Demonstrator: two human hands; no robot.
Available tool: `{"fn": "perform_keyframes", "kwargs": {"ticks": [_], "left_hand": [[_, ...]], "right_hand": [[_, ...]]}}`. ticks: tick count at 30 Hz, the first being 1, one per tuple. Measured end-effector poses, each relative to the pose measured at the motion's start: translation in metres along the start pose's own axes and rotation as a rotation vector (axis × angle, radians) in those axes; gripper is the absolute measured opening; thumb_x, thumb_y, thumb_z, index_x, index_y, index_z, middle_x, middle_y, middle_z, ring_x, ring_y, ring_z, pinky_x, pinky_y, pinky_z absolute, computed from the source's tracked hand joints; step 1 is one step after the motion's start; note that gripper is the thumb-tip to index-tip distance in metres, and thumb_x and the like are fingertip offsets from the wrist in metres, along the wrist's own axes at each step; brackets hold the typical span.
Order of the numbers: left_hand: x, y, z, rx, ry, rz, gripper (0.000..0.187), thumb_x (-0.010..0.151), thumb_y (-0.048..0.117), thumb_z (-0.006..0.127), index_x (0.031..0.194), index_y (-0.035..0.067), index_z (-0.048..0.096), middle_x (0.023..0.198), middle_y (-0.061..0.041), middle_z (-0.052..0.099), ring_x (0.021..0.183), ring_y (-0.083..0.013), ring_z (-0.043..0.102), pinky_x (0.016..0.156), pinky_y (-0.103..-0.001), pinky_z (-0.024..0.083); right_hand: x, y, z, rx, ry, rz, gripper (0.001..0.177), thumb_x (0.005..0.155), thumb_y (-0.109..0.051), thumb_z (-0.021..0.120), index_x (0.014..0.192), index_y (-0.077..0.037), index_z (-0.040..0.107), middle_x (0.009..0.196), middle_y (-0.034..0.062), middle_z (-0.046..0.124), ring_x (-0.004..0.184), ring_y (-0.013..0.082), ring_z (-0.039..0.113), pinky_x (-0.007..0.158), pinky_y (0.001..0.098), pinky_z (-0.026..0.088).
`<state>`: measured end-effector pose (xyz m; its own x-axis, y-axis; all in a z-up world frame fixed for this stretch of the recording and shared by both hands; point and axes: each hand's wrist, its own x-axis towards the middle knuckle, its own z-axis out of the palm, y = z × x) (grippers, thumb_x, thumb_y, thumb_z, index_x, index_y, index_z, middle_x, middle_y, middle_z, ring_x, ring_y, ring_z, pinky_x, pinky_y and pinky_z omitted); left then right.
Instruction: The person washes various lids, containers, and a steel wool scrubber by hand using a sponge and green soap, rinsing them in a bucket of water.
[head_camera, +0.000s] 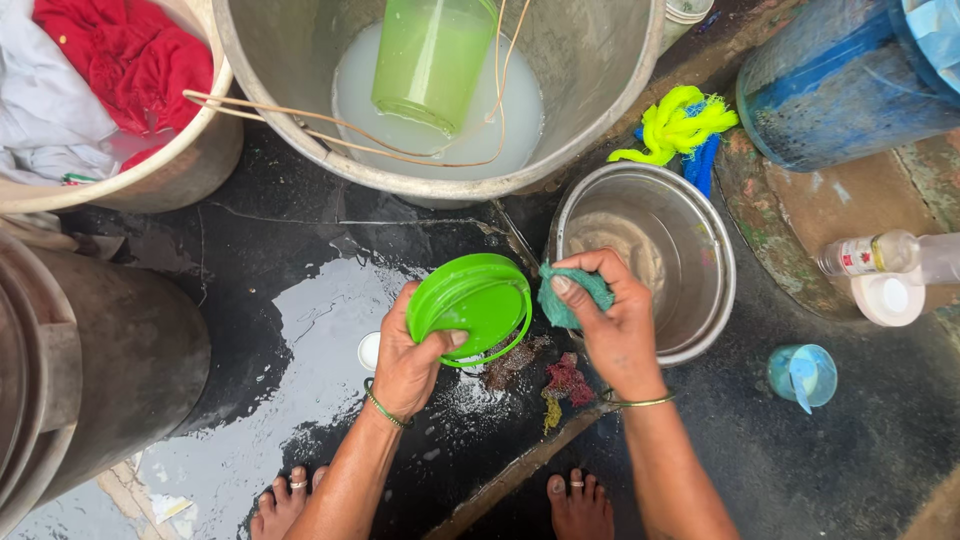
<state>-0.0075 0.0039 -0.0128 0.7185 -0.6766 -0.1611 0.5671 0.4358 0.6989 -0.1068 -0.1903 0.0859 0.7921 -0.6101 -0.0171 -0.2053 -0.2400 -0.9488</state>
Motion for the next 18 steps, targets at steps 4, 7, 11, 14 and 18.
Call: {"fn": "perform_keyframes", "kwargs": {"ticks": [4, 7, 11, 14, 18], "left_hand": [[-0.002, 0.005, 0.020, -0.049, -0.006, 0.030, 0.039, 0.080, -0.010, 0.065, 0.116, 0.002, 0.056, 0.108, -0.005, 0.066, 0.103, -0.0136, 0.063, 0.095, -0.031, 0.052], [-0.004, 0.016, 0.029, -0.114, 0.053, -0.007, 0.037, 0.081, -0.006, 0.066, 0.116, 0.004, 0.058, 0.108, -0.006, 0.067, 0.102, -0.0142, 0.064, 0.094, -0.033, 0.052], [-0.007, 0.025, 0.040, -0.017, 0.053, -0.011, 0.031, 0.085, 0.001, 0.071, 0.114, 0.005, 0.061, 0.107, -0.004, 0.069, 0.101, -0.0121, 0.064, 0.094, -0.031, 0.052], [-0.006, 0.025, 0.055, -0.068, 0.042, 0.016, 0.024, 0.091, 0.007, 0.075, 0.111, 0.004, 0.061, 0.105, -0.004, 0.069, 0.097, -0.0129, 0.063, 0.089, -0.032, 0.052], [0.002, 0.047, 0.080, -0.029, 0.099, 0.028, 0.028, 0.095, 0.014, 0.079, 0.111, 0.000, 0.061, 0.103, -0.007, 0.067, 0.094, -0.0152, 0.060, 0.085, -0.032, 0.051]], "right_hand": [[-0.014, -0.009, 0.021, -0.324, 0.098, -0.273, 0.014, 0.094, -0.010, 0.074, 0.106, -0.004, 0.070, 0.099, 0.0050, 0.063, 0.093, 0.0135, 0.063, 0.082, 0.0278, 0.051], [-0.022, -0.011, 0.019, -0.433, 0.062, -0.204, 0.013, 0.093, -0.007, 0.072, 0.105, -0.004, 0.071, 0.099, 0.0066, 0.064, 0.091, 0.0154, 0.064, 0.079, 0.0302, 0.050], [-0.015, -0.004, -0.001, -0.277, -0.091, -0.113, 0.013, 0.091, -0.006, 0.071, 0.104, -0.005, 0.072, 0.096, 0.0039, 0.065, 0.091, 0.0163, 0.065, 0.081, 0.0289, 0.051], [-0.018, -0.001, -0.007, 0.057, 0.012, 0.080, 0.012, 0.089, -0.007, 0.064, 0.100, -0.006, 0.070, 0.102, 0.0000, 0.073, 0.097, 0.0133, 0.064, 0.090, 0.0246, 0.049], [-0.023, 0.002, 0.001, 0.393, 0.013, 0.203, 0.016, 0.087, -0.006, 0.075, 0.093, -0.007, 0.060, 0.099, -0.0034, 0.066, 0.093, 0.0084, 0.060, 0.081, 0.0218, 0.047]]}}
